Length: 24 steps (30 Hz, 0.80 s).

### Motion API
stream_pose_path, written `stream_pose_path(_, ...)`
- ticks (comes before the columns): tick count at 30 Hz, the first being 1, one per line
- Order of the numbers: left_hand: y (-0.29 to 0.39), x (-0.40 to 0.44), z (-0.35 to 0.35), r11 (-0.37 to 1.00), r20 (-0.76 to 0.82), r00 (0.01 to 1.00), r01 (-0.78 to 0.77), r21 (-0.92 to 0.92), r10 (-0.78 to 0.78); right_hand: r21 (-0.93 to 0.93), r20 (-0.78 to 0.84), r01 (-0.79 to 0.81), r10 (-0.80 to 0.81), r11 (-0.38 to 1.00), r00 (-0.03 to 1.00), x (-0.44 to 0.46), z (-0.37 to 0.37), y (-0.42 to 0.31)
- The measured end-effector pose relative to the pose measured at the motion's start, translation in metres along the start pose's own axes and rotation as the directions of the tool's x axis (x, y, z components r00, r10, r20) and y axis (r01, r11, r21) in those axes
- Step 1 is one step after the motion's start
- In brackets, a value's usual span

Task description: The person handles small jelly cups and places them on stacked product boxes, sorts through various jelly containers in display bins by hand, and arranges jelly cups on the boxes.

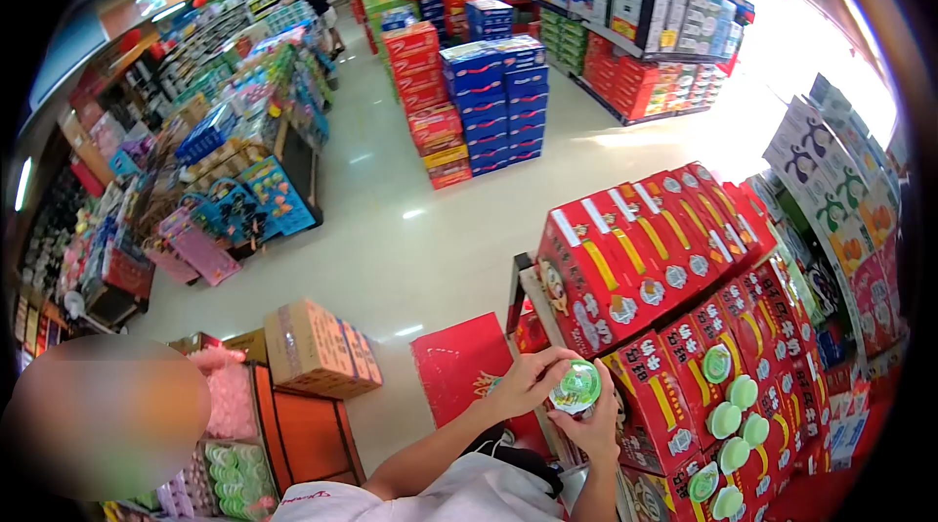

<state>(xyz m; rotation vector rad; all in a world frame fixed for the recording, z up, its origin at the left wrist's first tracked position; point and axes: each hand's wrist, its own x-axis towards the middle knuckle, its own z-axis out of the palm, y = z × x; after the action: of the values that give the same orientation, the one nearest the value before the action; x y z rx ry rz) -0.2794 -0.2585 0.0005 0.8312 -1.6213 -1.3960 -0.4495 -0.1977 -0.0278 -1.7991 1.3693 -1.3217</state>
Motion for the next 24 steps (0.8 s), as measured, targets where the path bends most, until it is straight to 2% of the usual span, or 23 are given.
stream_pose_path(3, -0.006, -0.03, -0.01, 0.995, -0.114, 0.991, 0.074, 0.066, -0.066, 0.087, 0.031, 0.004, -0.007, 0.996, 1.0, -0.009, 0.023, -0.009)
stream_pose_path(7, -0.032, -0.065, -0.013, 0.989, -0.209, 0.967, 0.14, -0.043, -0.146, 0.197, 0.071, -0.03, 0.016, 0.98, 0.997, -0.031, 0.049, -0.004)
stream_pose_path(13, -0.04, -0.092, -0.007, 0.99, -0.245, 0.963, 0.085, -0.113, -0.11, 0.307, 0.096, -0.155, 0.132, 0.939, 0.987, -0.061, 0.062, 0.004)
stream_pose_path(17, -0.047, -0.106, 0.004, 0.998, -0.325, 0.946, -0.004, -0.062, -0.017, 0.449, 0.111, -0.245, 0.219, 0.859, 0.969, -0.064, 0.068, -0.006)
stream_pose_path(21, -0.052, -0.119, 0.001, 0.992, -0.365, 0.926, -0.061, 0.11, 0.097, 0.393, 0.126, -0.261, 0.229, 0.882, 0.965, -0.06, 0.077, -0.012)
stream_pose_path(23, -0.045, -0.124, -0.002, 0.986, -0.397, 0.909, -0.072, 0.151, 0.127, 0.374, 0.139, -0.259, 0.223, 0.89, 0.965, -0.06, 0.084, -0.023)
stream_pose_path(24, -0.042, -0.128, -0.004, 0.994, -0.397, 0.914, -0.056, 0.095, 0.089, 0.353, 0.144, -0.257, 0.219, 0.899, 0.965, -0.06, 0.087, -0.028)
